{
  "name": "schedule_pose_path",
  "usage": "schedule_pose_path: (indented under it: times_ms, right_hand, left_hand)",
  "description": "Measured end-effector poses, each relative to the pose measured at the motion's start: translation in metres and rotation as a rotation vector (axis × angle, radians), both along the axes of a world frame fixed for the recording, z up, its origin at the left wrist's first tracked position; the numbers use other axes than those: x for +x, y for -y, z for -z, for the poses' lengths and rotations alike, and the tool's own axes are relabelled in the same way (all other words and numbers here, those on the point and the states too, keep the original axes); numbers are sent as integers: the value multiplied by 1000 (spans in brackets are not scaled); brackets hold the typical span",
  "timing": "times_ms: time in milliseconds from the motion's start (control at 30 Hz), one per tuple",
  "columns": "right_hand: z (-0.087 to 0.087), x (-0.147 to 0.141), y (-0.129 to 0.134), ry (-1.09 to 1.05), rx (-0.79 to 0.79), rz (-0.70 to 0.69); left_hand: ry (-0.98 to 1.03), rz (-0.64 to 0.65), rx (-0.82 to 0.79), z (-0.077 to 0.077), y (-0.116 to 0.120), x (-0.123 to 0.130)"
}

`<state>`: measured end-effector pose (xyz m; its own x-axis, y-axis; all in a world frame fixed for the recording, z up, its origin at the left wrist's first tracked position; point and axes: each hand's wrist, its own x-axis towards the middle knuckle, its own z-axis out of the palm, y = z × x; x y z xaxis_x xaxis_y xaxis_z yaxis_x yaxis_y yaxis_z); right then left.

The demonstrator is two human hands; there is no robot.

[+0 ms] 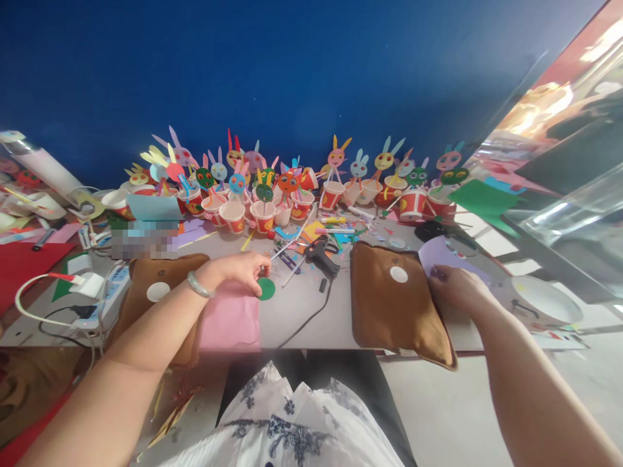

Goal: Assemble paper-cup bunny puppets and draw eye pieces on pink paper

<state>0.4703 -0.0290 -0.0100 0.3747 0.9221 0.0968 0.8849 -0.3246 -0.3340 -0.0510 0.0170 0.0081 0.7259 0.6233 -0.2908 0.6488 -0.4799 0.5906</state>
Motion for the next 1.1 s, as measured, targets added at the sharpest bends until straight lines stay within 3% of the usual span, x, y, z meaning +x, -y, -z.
schedule_pose_path:
  times_ms: [100,267,633,800,1100]
  right_hand:
    - [1,2,2,100,-151,-37]
    - [1,4,3,215,-264,-83]
    - [1,0,7,348,-333,-76]
    - [2,6,3,357,-337,-78]
    - [7,16,3,366,-339,-73]
  left_hand:
    - [8,17,-21,1,0,1]
    - [24,10,-62,1,-1,0]
    - [182,31,-40,-1,-3,-1]
    - [335,71,-139,-6,-5,-5]
    - [470,-139,-392,-7,-8,-14]
